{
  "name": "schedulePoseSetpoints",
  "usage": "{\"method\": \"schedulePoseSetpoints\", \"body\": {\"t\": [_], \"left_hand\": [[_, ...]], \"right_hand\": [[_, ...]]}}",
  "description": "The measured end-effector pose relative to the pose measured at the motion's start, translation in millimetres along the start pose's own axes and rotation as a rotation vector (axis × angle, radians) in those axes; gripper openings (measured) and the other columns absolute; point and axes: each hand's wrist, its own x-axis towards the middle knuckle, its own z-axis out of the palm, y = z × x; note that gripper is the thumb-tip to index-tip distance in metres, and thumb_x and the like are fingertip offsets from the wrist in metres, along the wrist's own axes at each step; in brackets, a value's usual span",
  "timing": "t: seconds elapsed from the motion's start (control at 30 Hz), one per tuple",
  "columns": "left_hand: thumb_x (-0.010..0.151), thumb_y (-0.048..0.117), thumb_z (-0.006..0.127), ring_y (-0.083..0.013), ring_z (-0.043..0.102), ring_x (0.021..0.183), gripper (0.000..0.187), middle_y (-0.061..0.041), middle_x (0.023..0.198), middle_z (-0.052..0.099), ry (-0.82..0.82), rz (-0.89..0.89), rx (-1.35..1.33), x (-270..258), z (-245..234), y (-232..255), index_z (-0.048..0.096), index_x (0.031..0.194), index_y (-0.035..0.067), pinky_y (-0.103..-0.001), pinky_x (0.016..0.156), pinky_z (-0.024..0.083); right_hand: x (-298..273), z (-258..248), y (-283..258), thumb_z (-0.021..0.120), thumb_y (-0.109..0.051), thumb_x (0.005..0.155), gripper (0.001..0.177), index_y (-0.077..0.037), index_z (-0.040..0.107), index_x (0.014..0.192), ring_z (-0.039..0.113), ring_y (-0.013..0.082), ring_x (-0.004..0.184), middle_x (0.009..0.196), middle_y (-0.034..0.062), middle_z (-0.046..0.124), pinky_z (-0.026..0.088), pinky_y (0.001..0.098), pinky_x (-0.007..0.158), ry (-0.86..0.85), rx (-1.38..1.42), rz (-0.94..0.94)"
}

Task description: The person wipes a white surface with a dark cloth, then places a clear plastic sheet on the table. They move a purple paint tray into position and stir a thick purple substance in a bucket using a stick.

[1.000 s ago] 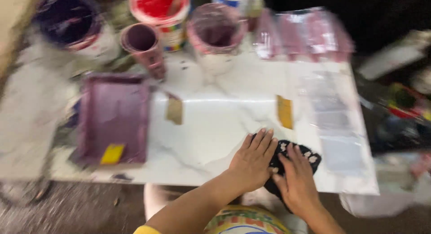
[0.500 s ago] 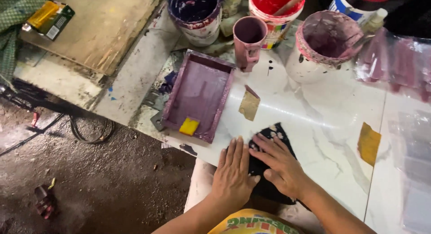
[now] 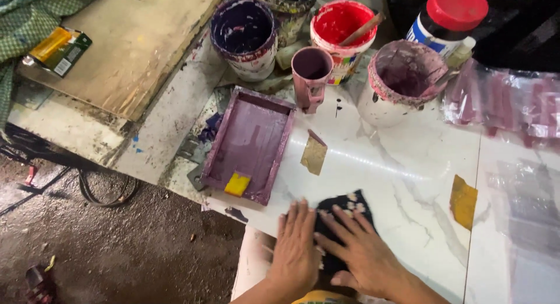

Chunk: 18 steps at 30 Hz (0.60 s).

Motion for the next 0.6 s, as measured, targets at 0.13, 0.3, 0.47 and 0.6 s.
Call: {"method": "schedulePoseSetpoints", "body": {"t": [0.13,0.3,0.47,0.6], "left_hand": [[0.088,0.019,0.066,-0.0496,0.004,0.155,0.079,-0.028,0.169,0.01,-0.003,0.072,-0.084,30,-15,13,0.028,0.155,-0.002,-0.065,0.12,0.011],[0.101,0.045,0.058,-0.044,-0.004,0.156,0.082,-0.028,0.169,0.003,-0.004,0.102,0.15,49,-20,1,0.024,0.158,-0.003,-0.057,0.123,0.007],[0.1,0.048,0.064,-0.0531,0.011,0.156,0.083,-0.03,0.168,0.014,0.233,0.238,0.094,42,-14,0,0.023,0.155,0.003,-0.066,0.121,0.023],[0.106,0.057,0.051,-0.0524,0.012,0.159,0.087,-0.027,0.171,0.011,0.346,0.281,0.085,41,-4,-4,0.006,0.165,0.012,-0.066,0.124,0.025]], "right_hand": [[-29,27,57,0.018,-0.084,0.091,0.091,-0.026,0.034,0.16,0.016,0.0381,0.156,0.171,0.0116,0.018,0.018,0.0586,0.118,0.033,-0.24,0.163],[-19,20,105,0.034,-0.064,0.095,0.076,0.001,0.059,0.126,0.023,0.0394,0.158,0.169,0.0188,0.029,0.027,0.0611,0.122,0.146,-0.231,0.552],[67,17,107,0.044,-0.048,0.1,0.064,-0.005,0.044,0.147,0.035,0.0433,0.148,0.161,0.0267,0.037,0.032,0.0609,0.114,0.202,-0.2,0.62],[125,4,98,0.031,-0.052,0.101,0.061,-0.02,0.044,0.152,0.025,0.0391,0.152,0.17,0.0088,0.024,0.033,0.0684,0.106,0.044,-0.237,0.771]]}}
